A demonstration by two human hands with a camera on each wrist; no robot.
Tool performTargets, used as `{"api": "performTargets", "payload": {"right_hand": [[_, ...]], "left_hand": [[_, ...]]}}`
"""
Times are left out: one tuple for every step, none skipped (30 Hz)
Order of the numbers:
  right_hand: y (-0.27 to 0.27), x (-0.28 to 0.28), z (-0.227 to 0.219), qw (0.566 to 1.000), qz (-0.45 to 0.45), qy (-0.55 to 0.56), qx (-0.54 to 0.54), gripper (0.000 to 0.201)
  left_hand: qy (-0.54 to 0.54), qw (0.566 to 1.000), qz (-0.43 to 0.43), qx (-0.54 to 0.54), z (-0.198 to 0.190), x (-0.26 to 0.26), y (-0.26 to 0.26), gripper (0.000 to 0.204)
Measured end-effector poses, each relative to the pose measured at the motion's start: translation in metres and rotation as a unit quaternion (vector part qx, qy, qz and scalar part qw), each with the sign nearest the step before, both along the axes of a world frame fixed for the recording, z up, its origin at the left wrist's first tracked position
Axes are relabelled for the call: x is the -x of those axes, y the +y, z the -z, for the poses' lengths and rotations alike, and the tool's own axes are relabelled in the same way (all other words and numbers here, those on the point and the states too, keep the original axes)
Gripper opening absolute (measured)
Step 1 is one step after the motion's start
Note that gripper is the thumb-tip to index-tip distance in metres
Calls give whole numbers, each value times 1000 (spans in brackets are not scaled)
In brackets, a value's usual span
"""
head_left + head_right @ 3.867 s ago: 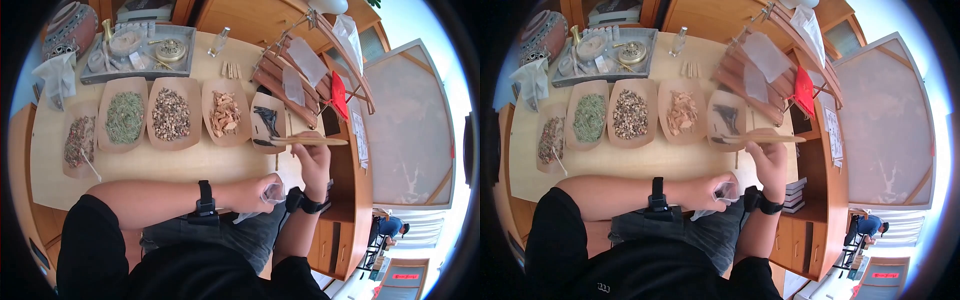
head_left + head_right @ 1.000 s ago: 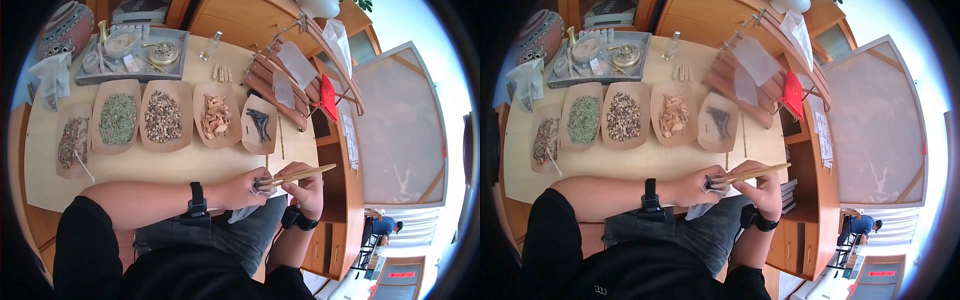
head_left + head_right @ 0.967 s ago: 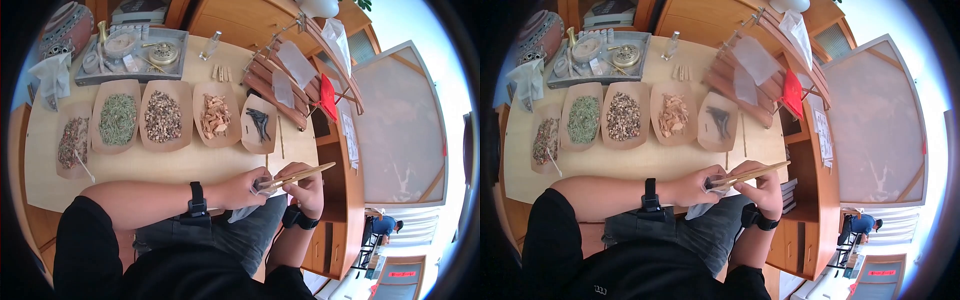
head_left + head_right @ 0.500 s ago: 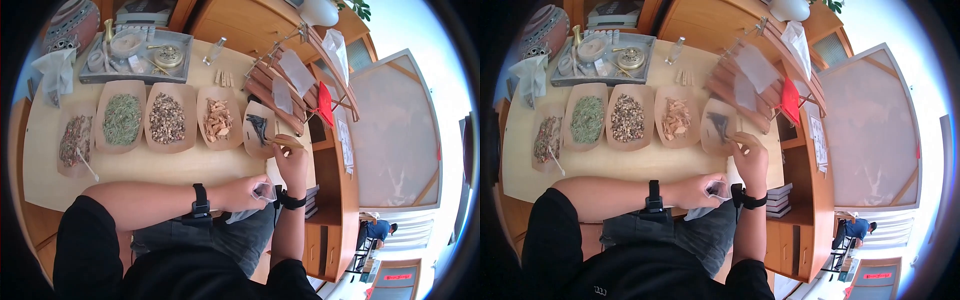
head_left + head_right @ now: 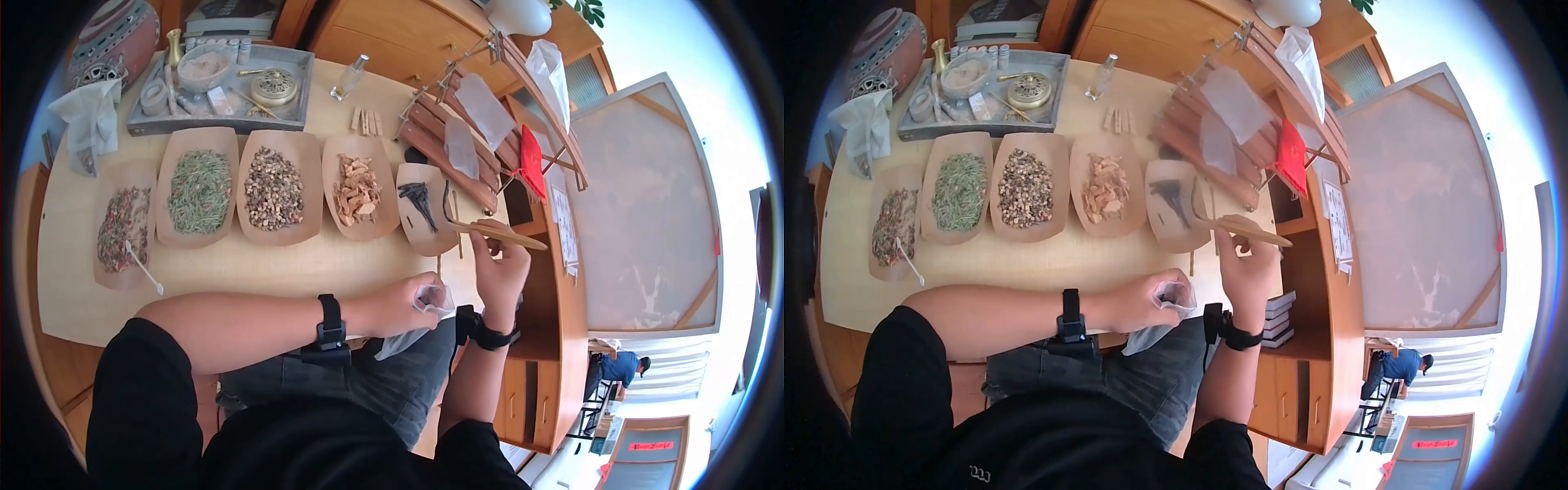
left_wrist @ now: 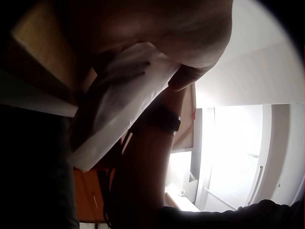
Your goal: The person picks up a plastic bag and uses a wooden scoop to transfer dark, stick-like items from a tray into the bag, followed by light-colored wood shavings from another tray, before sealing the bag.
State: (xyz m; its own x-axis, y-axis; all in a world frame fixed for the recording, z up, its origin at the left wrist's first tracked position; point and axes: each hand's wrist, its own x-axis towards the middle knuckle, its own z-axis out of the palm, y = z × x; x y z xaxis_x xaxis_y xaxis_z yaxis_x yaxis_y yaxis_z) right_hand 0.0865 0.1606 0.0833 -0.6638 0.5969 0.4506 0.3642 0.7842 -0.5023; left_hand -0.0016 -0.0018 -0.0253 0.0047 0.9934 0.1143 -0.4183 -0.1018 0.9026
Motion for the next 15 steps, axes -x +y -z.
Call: {"api": "performTargets", "payload": {"right_hand": [[-4, -5, -2, 1000, 4, 1, 2, 19], [-7, -10, -4, 996, -23, 57, 65, 19], [-11, -16, -7, 984, -50, 113, 127, 20], [-17, -20, -11, 977, -56, 130, 157, 21], [-25, -26, -15, 978, -51, 130, 158, 21], [-33, -32, -19, 963, -68, 154, 208, 22], [-38, -37, -19, 946, -84, 177, 258, 22], [-41, -40, -14, 939, -100, 190, 269, 23], [-44, -43, -10, 939, -95, 191, 270, 23], [-47, -46, -5, 932, -97, 194, 291, 22], [-48, -49, -1, 924, -100, 197, 312, 22], [-47, -52, 3, 920, -91, 198, 324, 21], [-43, -55, 10, 920, -89, 200, 325, 21], [-39, -61, 18, 908, -91, 207, 352, 21], [-38, -66, 23, 896, -92, 214, 379, 21]], "left_hand": [[-20, 1000, -10, -7, 2, -1, 2, 32], [-39, 999, -19, -13, 4, -2, 3, 31], [-38, 999, -15, -11, 7, -4, 4, 31], [-59, 998, -25, -9, 5, -3, 3, 30], [-80, 996, -35, -6, 3, -2, 2, 30], [-80, 996, -30, -4, 1, -1, 2, 30], [-92, 994, -50, 20, -2, 0, 1, 32], [-103, 991, -70, 44, -4, 0, 1, 34], [-103, 991, -66, 46, -4, 1, 1, 34], [-124, 990, -53, 41, -3, 1, 1, 37], [-144, 988, -40, 36, -3, 0, 1, 42], [-143, 988, -38, 39, -3, -1, 0, 42], [-138, 990, -31, 20, -4, -2, -1, 47], [-132, 991, -24, 2, -4, -2, -1, 52], [-130, 991, -21, 4, -5, -3, -2, 52]]}}
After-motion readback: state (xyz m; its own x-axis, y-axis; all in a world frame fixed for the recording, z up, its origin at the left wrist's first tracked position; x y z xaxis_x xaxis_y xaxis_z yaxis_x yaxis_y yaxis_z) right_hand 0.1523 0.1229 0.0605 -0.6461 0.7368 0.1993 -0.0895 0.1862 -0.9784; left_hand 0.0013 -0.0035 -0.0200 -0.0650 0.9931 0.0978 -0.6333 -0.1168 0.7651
